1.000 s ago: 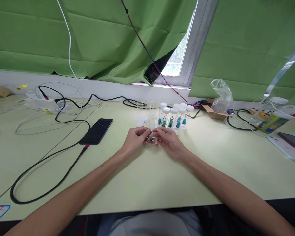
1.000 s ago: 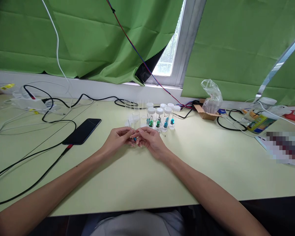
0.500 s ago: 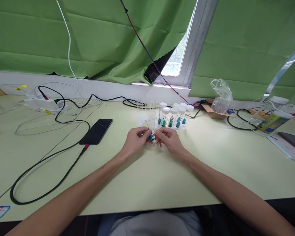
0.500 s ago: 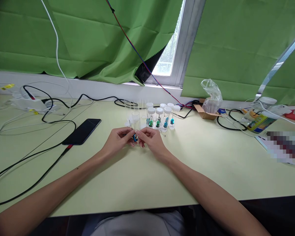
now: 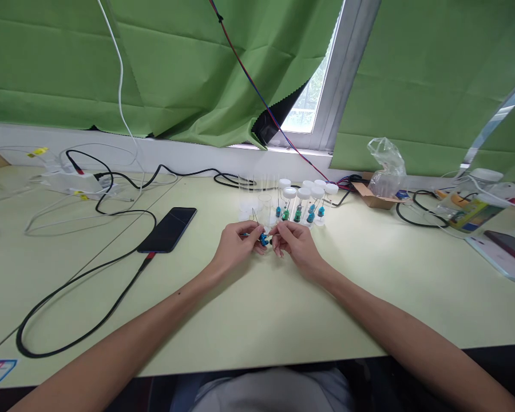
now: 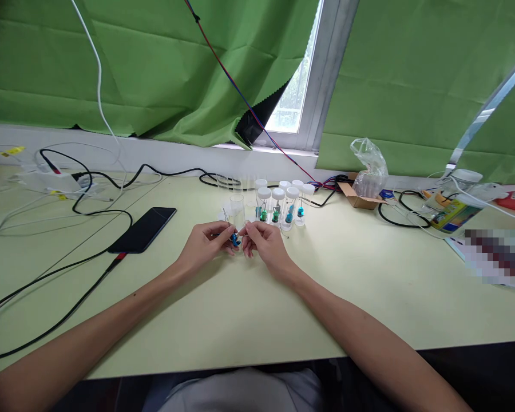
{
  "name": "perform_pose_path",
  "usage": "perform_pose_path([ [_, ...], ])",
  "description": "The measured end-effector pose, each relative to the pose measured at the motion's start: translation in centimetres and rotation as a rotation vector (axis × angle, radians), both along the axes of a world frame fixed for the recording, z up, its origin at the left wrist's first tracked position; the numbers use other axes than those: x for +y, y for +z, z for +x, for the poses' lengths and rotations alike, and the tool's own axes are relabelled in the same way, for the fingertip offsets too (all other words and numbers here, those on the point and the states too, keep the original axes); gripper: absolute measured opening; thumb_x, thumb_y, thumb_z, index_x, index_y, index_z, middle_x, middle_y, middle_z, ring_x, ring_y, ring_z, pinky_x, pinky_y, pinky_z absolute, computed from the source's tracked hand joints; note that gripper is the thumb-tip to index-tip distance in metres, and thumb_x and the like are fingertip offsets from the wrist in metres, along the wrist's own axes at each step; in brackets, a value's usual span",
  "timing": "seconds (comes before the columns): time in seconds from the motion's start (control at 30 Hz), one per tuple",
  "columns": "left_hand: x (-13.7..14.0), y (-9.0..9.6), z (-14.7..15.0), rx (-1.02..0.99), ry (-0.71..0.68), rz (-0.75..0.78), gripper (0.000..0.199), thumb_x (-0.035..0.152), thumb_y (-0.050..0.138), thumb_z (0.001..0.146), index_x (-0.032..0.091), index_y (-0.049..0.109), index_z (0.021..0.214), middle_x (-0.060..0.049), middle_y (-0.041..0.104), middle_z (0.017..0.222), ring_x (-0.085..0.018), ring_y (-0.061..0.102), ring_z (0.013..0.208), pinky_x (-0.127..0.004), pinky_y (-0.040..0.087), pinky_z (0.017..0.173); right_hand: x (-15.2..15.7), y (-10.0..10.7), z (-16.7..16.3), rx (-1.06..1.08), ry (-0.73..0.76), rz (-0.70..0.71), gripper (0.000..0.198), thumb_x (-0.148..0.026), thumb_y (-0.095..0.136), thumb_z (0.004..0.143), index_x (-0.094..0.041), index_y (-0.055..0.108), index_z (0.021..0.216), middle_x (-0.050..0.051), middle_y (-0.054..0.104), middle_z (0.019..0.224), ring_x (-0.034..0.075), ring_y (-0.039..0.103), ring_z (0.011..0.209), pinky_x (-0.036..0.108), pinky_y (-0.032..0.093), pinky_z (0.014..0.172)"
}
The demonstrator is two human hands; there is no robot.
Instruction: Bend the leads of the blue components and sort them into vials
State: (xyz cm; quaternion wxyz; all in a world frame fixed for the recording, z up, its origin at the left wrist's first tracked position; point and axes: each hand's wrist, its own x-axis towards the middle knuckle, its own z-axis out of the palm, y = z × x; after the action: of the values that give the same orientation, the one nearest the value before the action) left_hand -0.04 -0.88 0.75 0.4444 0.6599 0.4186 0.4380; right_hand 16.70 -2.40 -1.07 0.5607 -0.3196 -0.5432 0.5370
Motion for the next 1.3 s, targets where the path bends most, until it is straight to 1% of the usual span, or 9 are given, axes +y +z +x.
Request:
perform_pose_path([
  [0.23,0.05,-0.06,0.02,-0.016,-0.002,-0.005,0.035,0.05,0.065,0.08,0.017,0.065,0.069,-0.003,0.065,0.066,-0.019,0.066,0.058,-0.031,0.057,0.062,0.04,-0.06,0.08,0.039,0.043,-0.023,0.036,-0.052,0.064,0.088,-0.016,0.067,0.085,0.001,0.063,0.061,0.01,0.054,0.046,0.025,0.041,0.048],
  [0.53,-0.04,-0.01,0.09,-0.023,0.015,-0.023,0.036,0.052,0.066,0.078,0.018,0.062,0.067,-0.002,0.063,0.064,-0.018,0.066,0.055,-0.03,0.056,0.06,0.27,-0.17,0.13,0.12,0.088,-0.051,0.032,-0.05,0.068,0.084,-0.018,0.063,0.088,0.002,0.069,0.068,0.011,0.056,0.05,0.026,0.044,0.051],
  [0.73,-0.17,0.34,0.03,-0.047,0.023,-0.044,0.038,0.053,0.067,0.076,0.018,0.06,0.065,-0.001,0.063,0.064,-0.019,0.067,0.056,-0.029,0.054,0.06,0.22,0.0,0.12,0.148,0.127,-0.073,0.032,-0.049,0.07,0.084,-0.019,0.064,0.091,0.005,0.073,0.08,0.012,0.059,0.055,0.028,0.047,0.054],
  [0.93,-0.15,0.41,-0.07,-0.084,0.027,-0.09,0.038,0.054,0.07,0.076,0.016,0.066,0.073,-0.003,0.067,0.07,-0.02,0.07,0.059,-0.031,0.056,0.063,-0.06,0.15,0.13,0.123,0.188,-0.044,0.032,-0.048,0.067,0.087,-0.019,0.068,0.1,0.01,0.075,0.096,0.013,0.062,0.058,0.028,0.047,0.054],
  [1.1,0.02,0.23,-0.13,-0.115,0.018,-0.111,0.04,0.055,0.071,0.075,0.015,0.069,0.078,-0.005,0.071,0.076,-0.02,0.07,0.06,-0.034,0.058,0.066,-0.06,0.09,0.1,0.084,0.184,-0.035,0.033,-0.05,0.066,0.087,-0.02,0.069,0.101,0.01,0.075,0.101,0.012,0.062,0.059,0.028,0.047,0.055],
  [1.2,0.03,0.14,-0.12,-0.132,0.011,-0.124,0.041,0.056,0.072,0.075,0.015,0.069,0.078,-0.005,0.071,0.077,-0.02,0.07,0.061,-0.035,0.059,0.067,-0.04,0.02,0.06,0.074,0.169,-0.027,0.034,-0.051,0.066,0.086,-0.02,0.068,0.101,0.009,0.075,0.1,0.012,0.062,0.058,0.028,0.047,0.054],
  [1.3,-0.06,0.19,-0.08,-0.128,0.017,-0.125,0.04,0.055,0.072,0.074,0.015,0.068,0.075,-0.004,0.07,0.074,-0.02,0.07,0.062,-0.033,0.058,0.066,-0.04,-0.04,-0.01,0.057,0.147,-0.01,0.033,-0.05,0.066,0.086,-0.02,0.067,0.099,0.009,0.075,0.097,0.013,0.062,0.058,0.028,0.047,0.054],
])
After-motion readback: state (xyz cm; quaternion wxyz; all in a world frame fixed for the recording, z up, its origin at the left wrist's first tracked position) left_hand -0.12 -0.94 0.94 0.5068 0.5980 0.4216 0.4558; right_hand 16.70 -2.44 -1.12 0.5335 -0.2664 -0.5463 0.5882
